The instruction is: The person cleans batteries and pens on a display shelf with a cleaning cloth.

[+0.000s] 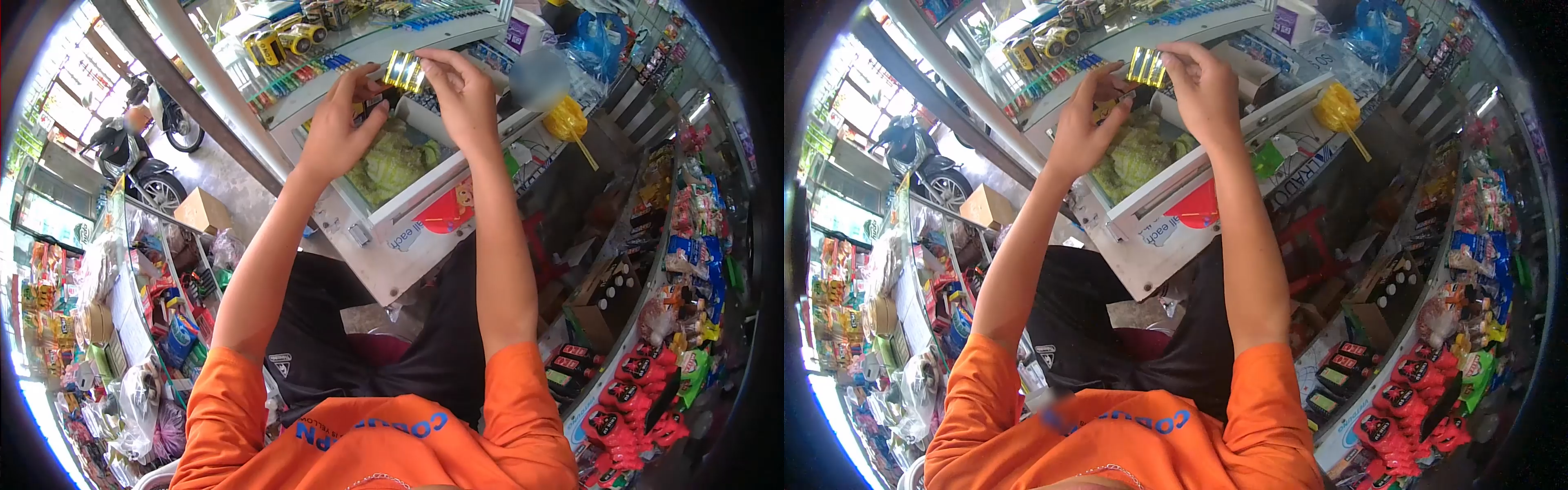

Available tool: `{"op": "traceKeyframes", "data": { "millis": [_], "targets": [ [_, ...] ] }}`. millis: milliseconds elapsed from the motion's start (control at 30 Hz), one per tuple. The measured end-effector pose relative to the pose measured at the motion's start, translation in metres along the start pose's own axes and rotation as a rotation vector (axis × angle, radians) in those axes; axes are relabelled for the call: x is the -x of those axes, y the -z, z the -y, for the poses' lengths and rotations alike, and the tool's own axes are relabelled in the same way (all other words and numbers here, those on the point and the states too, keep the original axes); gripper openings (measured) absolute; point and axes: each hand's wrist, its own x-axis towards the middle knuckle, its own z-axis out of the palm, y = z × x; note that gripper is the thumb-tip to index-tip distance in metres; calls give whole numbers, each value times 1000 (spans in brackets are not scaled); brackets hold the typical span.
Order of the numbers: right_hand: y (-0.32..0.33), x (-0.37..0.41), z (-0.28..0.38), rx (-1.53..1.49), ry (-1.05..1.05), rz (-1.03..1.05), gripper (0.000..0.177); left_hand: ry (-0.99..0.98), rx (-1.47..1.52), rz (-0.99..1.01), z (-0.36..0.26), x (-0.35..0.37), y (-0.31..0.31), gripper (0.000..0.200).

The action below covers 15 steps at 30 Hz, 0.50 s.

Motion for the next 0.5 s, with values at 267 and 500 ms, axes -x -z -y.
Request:
{"op": "traceKeyframes", "data": {
  "millis": [267, 500],
  "targets": [
    [0, 3, 3, -10, 13, 55, 23, 42, 34, -78, -2, 2, -4, 61],
    [-4, 10, 31, -67, 21, 292, 24, -75, -50, -115, -2, 2, -1, 60]
  ]
}}
